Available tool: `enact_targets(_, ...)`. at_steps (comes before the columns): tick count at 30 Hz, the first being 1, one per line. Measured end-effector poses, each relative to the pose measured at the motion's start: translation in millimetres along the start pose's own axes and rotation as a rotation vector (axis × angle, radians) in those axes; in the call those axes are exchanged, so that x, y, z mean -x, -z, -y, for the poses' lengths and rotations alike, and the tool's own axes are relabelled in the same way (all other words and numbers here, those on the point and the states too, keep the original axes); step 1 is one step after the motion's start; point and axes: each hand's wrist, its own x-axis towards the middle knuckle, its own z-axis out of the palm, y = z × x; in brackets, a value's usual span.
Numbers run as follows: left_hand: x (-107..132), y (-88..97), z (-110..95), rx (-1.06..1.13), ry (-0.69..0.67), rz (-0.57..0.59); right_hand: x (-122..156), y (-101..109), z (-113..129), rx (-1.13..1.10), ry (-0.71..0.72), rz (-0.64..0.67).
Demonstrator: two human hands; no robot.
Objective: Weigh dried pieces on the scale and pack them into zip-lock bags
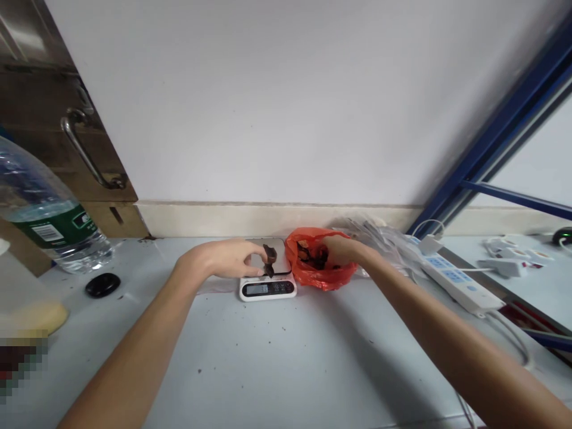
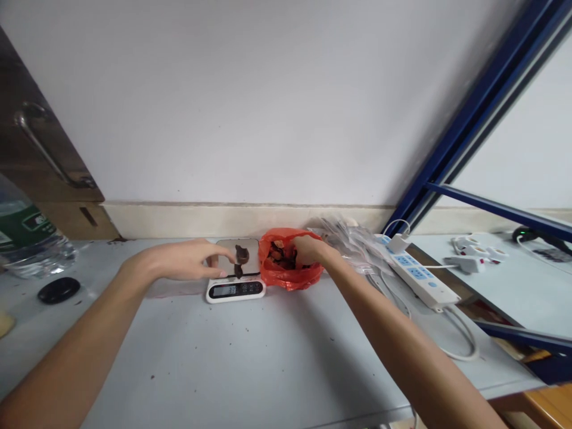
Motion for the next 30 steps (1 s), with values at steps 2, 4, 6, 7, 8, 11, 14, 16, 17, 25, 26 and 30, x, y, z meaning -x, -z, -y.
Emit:
enact_targets(2, 0.2, -0.1, 1.3, 0.007, -0.005, -0.008, 1.6, 4.5, -4.2, 0.018, 0.009, -0.003)
enact_targets(4, -0.3, -1.0, 1.4, 0.004, 0.0, 0.004, 4.3, 11.5, -7.8, 0.016, 0.026, -0.024)
enact_targets(6, -1.9, -2.9, -0.2, -0.015, 0.008, 0.043, 7.2, 19.9, -9.8, -0.019, 0.035, -0.057)
enact_targets(7, -3.0, -4.2, -1.5, -0.032, 0.012, 0.065, 8.7, 24.2, -9.9, -0.039, 0.03, -0.071)
enact_targets(8, -4.3, -5.7, -2.8, -0.049, 0.016, 0.083, 10.2, 28.3, -9.4, -0.057, 0.022, -0.078)
enact_targets(11, -7.9, -9.5, -5.5, -0.074, 0.044, 0.115, 14.3, 39.0, -4.5, -0.075, 0.018, -0.081)
enact_targets(14, -8.6, -9.7, -3.4, -0.081, 0.096, 0.102, 16.9, 46.2, 5.6, -0.09, 0.074, -0.116)
enact_targets(16, -7.2, -7.7, 1.1, -0.088, 0.116, 0.079, 16.5, 48.8, 16.5, -0.127, 0.127, -0.158)
enact_targets(17, -6.2, -6.4, 4.2, -0.083, 0.113, 0.066, 15.3, 49.2, 23.5, -0.151, 0.152, -0.174)
enact_targets(25, 1.3, 2.6, 27.1, -0.049, 0.141, -0.002, -20.5, 29.9, 87.9, -0.154, 0.241, -0.082)
enact_targets(26, 2.2, 3.5, 28.5, -0.049, 0.156, 0.01, -25.0, 26.4, 92.1, -0.153, 0.236, -0.073)
enact_targets(30, 5.8, 6.6, 34.8, -0.03, 0.17, 0.002, -32.7, 20.1, 94.7, -0.166, 0.229, -0.041)
